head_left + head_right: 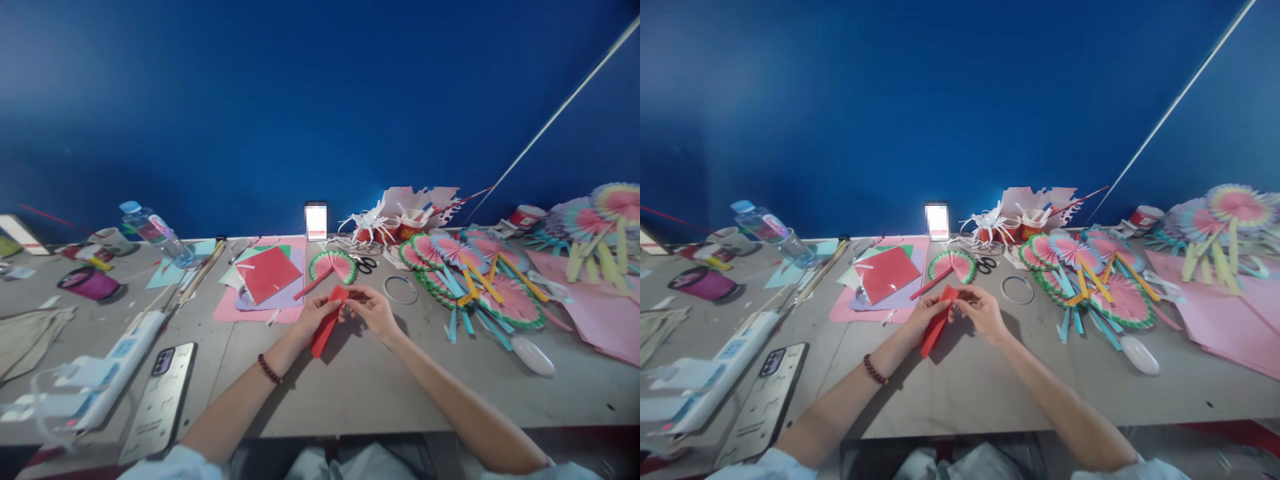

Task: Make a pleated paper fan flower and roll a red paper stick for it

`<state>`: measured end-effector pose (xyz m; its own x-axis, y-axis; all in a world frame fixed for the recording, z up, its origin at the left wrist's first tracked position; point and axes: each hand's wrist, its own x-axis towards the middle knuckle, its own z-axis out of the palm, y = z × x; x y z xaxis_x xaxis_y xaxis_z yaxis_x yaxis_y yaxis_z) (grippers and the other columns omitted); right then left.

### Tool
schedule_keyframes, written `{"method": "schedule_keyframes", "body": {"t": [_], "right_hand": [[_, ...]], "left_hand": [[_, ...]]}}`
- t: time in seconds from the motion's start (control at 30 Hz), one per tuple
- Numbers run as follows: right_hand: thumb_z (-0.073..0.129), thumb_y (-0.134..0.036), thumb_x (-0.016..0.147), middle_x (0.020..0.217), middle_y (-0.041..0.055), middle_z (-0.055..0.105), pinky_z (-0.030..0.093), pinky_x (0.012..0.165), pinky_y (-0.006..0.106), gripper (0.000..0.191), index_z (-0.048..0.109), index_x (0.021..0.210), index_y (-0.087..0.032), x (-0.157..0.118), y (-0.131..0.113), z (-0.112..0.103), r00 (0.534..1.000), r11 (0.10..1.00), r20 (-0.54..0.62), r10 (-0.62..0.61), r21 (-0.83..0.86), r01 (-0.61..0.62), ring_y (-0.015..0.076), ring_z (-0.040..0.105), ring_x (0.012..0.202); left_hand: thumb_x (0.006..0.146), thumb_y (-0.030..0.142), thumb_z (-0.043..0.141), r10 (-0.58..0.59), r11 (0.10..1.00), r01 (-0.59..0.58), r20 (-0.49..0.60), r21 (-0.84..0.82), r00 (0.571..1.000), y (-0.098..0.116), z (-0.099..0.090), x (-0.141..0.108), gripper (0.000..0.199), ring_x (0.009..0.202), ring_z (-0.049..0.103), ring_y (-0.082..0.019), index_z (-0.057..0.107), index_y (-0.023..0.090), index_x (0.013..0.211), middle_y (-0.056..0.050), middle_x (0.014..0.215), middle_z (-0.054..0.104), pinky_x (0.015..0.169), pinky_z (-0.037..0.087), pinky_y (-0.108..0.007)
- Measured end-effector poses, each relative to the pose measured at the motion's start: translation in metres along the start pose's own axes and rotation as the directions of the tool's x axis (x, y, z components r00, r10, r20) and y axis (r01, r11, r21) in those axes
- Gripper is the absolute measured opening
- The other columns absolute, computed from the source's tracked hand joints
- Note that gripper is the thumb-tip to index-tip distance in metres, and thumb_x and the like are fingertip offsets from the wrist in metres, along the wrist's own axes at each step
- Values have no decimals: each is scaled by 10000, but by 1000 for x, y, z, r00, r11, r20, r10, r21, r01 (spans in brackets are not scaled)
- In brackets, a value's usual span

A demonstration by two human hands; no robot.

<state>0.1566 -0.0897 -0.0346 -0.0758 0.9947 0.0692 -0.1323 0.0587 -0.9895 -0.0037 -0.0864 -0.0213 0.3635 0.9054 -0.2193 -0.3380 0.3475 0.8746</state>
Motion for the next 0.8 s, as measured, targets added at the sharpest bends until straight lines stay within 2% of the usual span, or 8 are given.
{"method": "schedule_keyframes", "body": {"t": [0.13,0.4,0.63,0.8], "right_hand": [[798,-453,654,867,73,733,528,572,306,409,720,959,-191,0,-3,1,999,1000,-33,24,15,-24,172,628,656],[808,-440,636,820,67,727,544,583,337,370,767,919,-205,0,-1,1,997,998,-50,54,19,-53,182,616,637],[795,-410,662,909,68,708,548,606,322,290,785,887,-227,-2,-5,0,999,1000,-27,17,11,-17,170,606,681],[790,-436,673,868,61,687,536,590,313,294,789,872,-219,-1,-2,-2,1000,999,8,24,20,-24,145,578,632]], "left_hand": [[638,412,853,-28,999,28,28,-16,999,1,0,-1,379,508,600,-117,704,93,776,-39,577,663,552,460,-219],[672,405,829,-31,999,30,43,16,999,5,2,-6,327,493,564,-111,720,109,760,-32,560,646,550,427,-232],[640,411,851,-63,998,63,46,3,997,4,3,-6,345,485,560,-108,718,102,716,-39,562,650,556,450,-235],[627,395,868,-73,996,78,90,-51,993,1,3,-6,378,572,634,-127,734,102,824,-53,658,695,618,507,-232]]}}
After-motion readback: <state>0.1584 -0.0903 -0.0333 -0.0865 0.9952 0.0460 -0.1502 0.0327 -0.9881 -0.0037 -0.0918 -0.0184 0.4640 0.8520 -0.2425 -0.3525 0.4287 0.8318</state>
